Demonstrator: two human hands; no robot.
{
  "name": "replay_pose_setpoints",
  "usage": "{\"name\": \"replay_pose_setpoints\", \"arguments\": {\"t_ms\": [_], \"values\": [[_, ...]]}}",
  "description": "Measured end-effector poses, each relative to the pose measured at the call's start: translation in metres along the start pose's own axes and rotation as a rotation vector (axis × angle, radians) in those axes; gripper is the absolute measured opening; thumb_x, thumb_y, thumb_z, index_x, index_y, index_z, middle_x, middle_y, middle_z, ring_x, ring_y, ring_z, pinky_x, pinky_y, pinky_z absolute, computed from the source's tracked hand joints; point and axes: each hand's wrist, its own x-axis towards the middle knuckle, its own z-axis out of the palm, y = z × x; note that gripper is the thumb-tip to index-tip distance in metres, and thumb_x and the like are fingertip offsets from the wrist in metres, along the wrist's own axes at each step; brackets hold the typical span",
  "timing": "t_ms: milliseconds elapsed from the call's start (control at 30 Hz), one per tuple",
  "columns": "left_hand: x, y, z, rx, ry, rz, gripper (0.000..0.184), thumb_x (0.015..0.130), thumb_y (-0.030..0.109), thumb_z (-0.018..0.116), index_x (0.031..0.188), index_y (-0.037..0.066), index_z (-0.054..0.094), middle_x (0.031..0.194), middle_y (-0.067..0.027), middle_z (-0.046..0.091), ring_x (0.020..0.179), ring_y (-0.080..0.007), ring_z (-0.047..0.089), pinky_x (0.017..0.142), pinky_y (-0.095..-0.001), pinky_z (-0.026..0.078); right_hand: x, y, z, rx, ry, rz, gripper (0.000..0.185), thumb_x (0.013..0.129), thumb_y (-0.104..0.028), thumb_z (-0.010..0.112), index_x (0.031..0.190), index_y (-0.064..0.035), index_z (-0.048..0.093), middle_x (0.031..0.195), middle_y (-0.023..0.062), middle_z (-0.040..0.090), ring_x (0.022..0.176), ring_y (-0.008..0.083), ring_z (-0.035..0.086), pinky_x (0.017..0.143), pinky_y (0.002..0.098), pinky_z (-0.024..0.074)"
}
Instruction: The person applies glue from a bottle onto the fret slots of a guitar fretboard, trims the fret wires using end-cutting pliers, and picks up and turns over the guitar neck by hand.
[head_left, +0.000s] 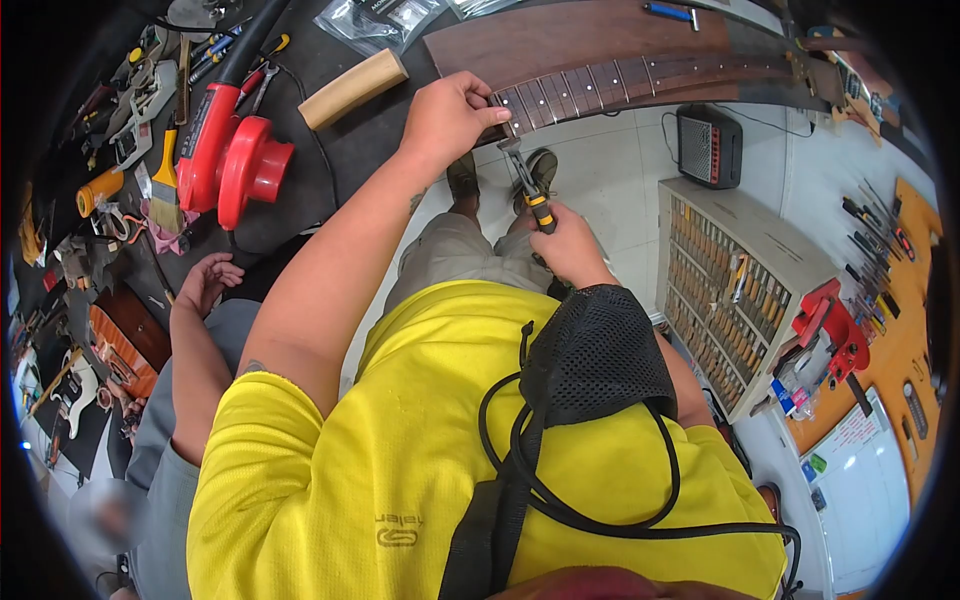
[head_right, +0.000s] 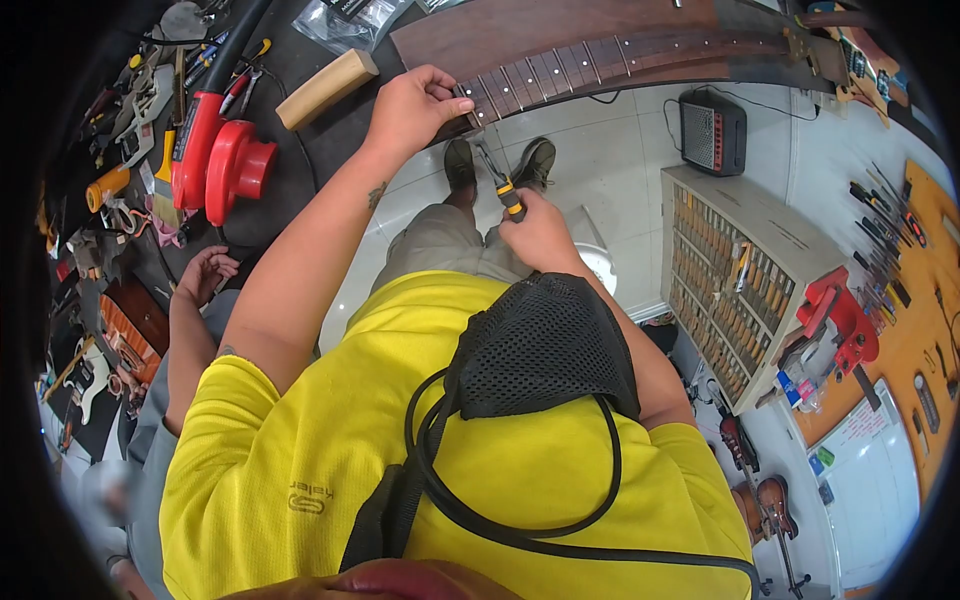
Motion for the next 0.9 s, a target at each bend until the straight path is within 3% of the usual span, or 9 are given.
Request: {"name": "replay_pose_setpoints", "arguments": {"t_ms": [267, 333, 400, 767, 833, 900], "values": [[0.002, -0.003, 0.002, 0.015, 0.012, 0.012, 0.044, 0.080, 0.025, 0.095, 0.111, 0.000, 0.076, 0.091, -0.0086, 0.078, 0.082, -0.0165, 0.074, 0.077, -0.0331, 0.059, 0.003, 0.006, 0.011, 0.019, 0.072, -0.053, 0.043, 0.085, -0.033, 0.076, 0.107, 0.0039, 0.070, 0.094, 0.0236, 0.073, 0.092, 0.0415, 0.071, 0.085, 0.0458, 0.0544], [0.002, -0.002, 0.001, 0.006, -0.005, -0.013, 0.044, 0.080, 0.026, 0.095, 0.111, 0.001, 0.077, 0.094, -0.0110, 0.079, 0.084, -0.0221, 0.076, 0.079, -0.0357, 0.060, 0.003, 0.001, 0.011, 0.033, 0.071, -0.046, 0.047, 0.084, -0.037, 0.079, 0.103, 0.0048, 0.070, 0.091, 0.0229, 0.072, 0.090, 0.0411, 0.071, 0.083, 0.0457, 0.0546], [0.001, -0.003, 0.002, -0.002, -0.010, -0.023, 0.044, 0.079, 0.026, 0.095, 0.111, 0.001, 0.077, 0.094, -0.0110, 0.079, 0.084, -0.0220, 0.076, 0.079, -0.0358, 0.060, 0.004, -0.002, 0.013, 0.012, 0.059, 0.039, 0.054, 0.084, -0.044, 0.082, 0.100, 0.0066, 0.072, 0.088, 0.0224, 0.073, 0.086, 0.0405, 0.071, 0.081, 0.0454, 0.0550], [0.003, 0.000, 0.000, 0.008, -0.002, -0.019, 0.044, 0.079, 0.026, 0.095, 0.111, 0.001, 0.077, 0.094, -0.0118, 0.080, 0.084, -0.0221, 0.077, 0.078, -0.0357, 0.060, 0.009, 0.012, 0.021, 0.085, 0.090, 0.059, 0.051, 0.085, -0.040, 0.083, 0.103, 0.0076, 0.074, 0.085, 0.0225, 0.075, 0.082, 0.0375, 0.073, 0.079, 0.0436, 0.0553], [0.002, 0.001, -0.001, -0.001, -0.008, -0.028, 0.042, 0.079, 0.022, 0.095, 0.110, -0.001, 0.076, 0.090, -0.0085, 0.078, 0.080, -0.0163, 0.073, 0.077, -0.0332, 0.059, 0.008, 0.011, 0.020, 0.092, 0.081, 0.062, 0.049, 0.086, -0.039, 0.083, 0.103, 0.0067, 0.074, 0.084, 0.0218, 0.075, 0.081, 0.0367, 0.072, 0.078, 0.0430, 0.0550], [0.002, 0.001, -0.001, -0.004, -0.009, -0.026, 0.042, 0.079, 0.022, 0.095, 0.110, -0.001, 0.076, 0.090, -0.0085, 0.078, 0.080, -0.0161, 0.073, 0.077, -0.0332, 0.058, 0.007, 0.009, 0.020, 0.108, 0.071, 0.075, 0.043, 0.086, -0.035, 0.081, 0.103, 0.0044, 0.075, 0.084, 0.0200, 0.074, 0.080, 0.0353, 0.072, 0.078, 0.0418, 0.0545]]}}
